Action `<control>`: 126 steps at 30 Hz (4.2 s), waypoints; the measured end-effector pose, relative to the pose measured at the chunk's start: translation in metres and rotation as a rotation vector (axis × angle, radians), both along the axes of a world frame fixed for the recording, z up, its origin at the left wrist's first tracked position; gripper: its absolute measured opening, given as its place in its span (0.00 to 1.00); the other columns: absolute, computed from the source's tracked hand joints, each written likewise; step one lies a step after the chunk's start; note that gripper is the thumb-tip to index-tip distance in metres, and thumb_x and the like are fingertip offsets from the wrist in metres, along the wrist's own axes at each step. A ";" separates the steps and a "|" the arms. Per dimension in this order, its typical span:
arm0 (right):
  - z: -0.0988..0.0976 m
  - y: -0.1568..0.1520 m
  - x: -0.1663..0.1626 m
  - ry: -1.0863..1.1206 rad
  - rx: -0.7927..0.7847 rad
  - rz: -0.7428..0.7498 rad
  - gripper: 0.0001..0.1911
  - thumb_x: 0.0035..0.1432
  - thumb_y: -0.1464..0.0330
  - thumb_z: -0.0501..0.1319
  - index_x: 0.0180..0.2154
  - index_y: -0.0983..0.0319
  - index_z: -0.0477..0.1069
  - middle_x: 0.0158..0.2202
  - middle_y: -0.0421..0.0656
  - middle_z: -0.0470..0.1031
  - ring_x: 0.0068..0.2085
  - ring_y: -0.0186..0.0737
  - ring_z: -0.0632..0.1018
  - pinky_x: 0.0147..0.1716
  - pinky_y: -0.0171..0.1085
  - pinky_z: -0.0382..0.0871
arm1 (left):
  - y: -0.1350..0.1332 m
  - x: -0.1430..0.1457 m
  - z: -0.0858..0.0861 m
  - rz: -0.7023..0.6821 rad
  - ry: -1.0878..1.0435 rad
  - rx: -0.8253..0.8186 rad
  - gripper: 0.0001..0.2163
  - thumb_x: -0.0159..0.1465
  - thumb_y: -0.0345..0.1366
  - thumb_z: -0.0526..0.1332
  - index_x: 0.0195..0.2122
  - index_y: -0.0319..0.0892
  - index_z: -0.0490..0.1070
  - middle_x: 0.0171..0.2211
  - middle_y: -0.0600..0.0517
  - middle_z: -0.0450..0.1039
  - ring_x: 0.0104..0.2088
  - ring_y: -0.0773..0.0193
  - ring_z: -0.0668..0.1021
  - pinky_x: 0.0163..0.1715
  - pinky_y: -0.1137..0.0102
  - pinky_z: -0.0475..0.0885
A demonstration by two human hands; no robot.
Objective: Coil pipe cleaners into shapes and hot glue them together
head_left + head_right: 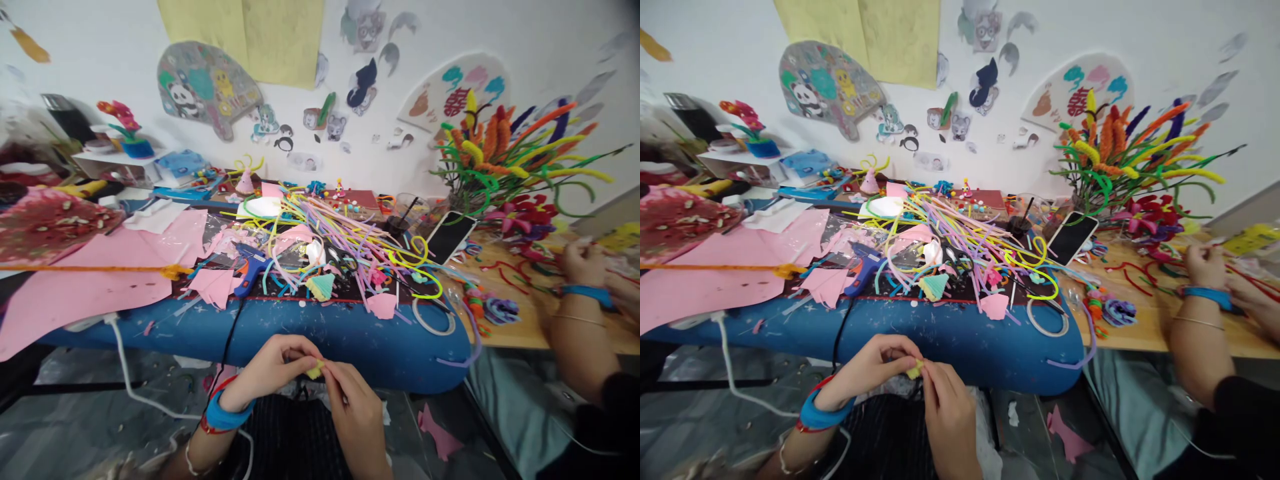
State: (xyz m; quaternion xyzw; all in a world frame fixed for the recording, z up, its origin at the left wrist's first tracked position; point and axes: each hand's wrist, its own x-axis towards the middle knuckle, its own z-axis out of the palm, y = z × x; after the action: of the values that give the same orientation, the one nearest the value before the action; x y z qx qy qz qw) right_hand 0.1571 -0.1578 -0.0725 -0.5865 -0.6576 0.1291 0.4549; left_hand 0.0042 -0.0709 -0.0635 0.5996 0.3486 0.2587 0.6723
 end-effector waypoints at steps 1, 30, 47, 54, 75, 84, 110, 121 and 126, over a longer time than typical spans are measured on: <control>0.000 0.000 0.000 -0.019 0.008 0.009 0.11 0.65 0.73 0.53 0.40 0.61 0.75 0.35 0.44 0.79 0.36 0.38 0.80 0.37 0.35 0.75 | 0.001 0.000 0.001 -0.002 0.009 0.013 0.08 0.60 0.37 0.64 0.33 0.36 0.77 0.30 0.50 0.78 0.29 0.66 0.77 0.32 0.73 0.71; -0.003 0.003 0.006 -0.017 0.055 0.010 0.10 0.63 0.75 0.56 0.42 0.61 0.73 0.34 0.44 0.79 0.34 0.37 0.80 0.33 0.33 0.74 | -0.008 0.025 0.006 0.311 -0.095 -0.132 0.11 0.53 0.41 0.68 0.23 0.37 0.75 0.17 0.54 0.73 0.20 0.68 0.73 0.24 0.73 0.68; 0.009 0.004 0.021 -0.221 0.074 0.185 0.06 0.63 0.73 0.59 0.35 0.60 0.73 0.32 0.43 0.77 0.32 0.38 0.76 0.33 0.37 0.71 | 0.002 -0.002 0.006 -0.124 0.131 -0.151 0.10 0.55 0.40 0.66 0.25 0.37 0.77 0.19 0.54 0.75 0.19 0.69 0.74 0.22 0.76 0.66; 0.013 0.004 0.025 -0.187 0.029 0.301 0.09 0.66 0.72 0.55 0.37 0.60 0.74 0.34 0.43 0.77 0.35 0.38 0.76 0.34 0.37 0.73 | 0.003 -0.005 0.001 -0.202 0.125 -0.181 0.09 0.53 0.40 0.67 0.26 0.37 0.78 0.22 0.52 0.77 0.20 0.69 0.75 0.22 0.76 0.69; 0.003 0.000 0.013 0.040 0.078 0.031 0.06 0.62 0.74 0.59 0.35 0.60 0.73 0.31 0.42 0.77 0.32 0.36 0.78 0.31 0.34 0.74 | -0.008 0.007 -0.003 -0.057 0.113 -0.044 0.02 0.53 0.28 0.60 0.25 0.37 0.71 0.16 0.57 0.70 0.18 0.71 0.71 0.20 0.77 0.63; 0.003 -0.002 -0.003 0.128 0.170 -0.054 0.09 0.60 0.78 0.59 0.39 0.61 0.75 0.32 0.43 0.78 0.32 0.36 0.79 0.33 0.32 0.75 | -0.015 0.019 -0.002 0.175 -0.032 -0.044 0.05 0.53 0.32 0.63 0.23 0.38 0.68 0.16 0.57 0.68 0.17 0.71 0.69 0.20 0.77 0.64; 0.003 -0.002 -0.013 0.205 0.215 -0.112 0.09 0.58 0.79 0.60 0.37 0.62 0.76 0.31 0.43 0.79 0.31 0.35 0.80 0.32 0.31 0.76 | -0.013 0.010 0.005 0.180 -0.015 0.188 0.13 0.62 0.39 0.62 0.25 0.36 0.79 0.25 0.47 0.78 0.26 0.65 0.75 0.27 0.73 0.68; 0.004 -0.001 -0.008 0.274 0.091 -0.131 0.06 0.57 0.75 0.61 0.32 0.62 0.77 0.28 0.43 0.79 0.29 0.36 0.80 0.29 0.30 0.75 | -0.002 0.007 0.003 0.076 -0.127 -0.159 0.08 0.55 0.37 0.69 0.30 0.37 0.81 0.26 0.50 0.79 0.25 0.68 0.76 0.28 0.75 0.69; 0.009 -0.001 -0.006 0.374 -0.060 -0.077 0.06 0.57 0.72 0.62 0.29 0.62 0.77 0.27 0.42 0.78 0.27 0.36 0.79 0.26 0.30 0.74 | 0.007 0.001 0.000 -0.045 -0.159 -0.187 0.07 0.53 0.36 0.70 0.29 0.38 0.80 0.25 0.51 0.78 0.24 0.68 0.75 0.28 0.75 0.69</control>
State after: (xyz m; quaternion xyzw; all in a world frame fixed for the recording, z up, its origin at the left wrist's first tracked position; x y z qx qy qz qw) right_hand 0.1512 -0.1586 -0.0634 -0.5903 -0.5346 0.2378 0.5560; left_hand 0.0050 -0.0642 -0.0635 0.5197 0.3030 0.2567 0.7565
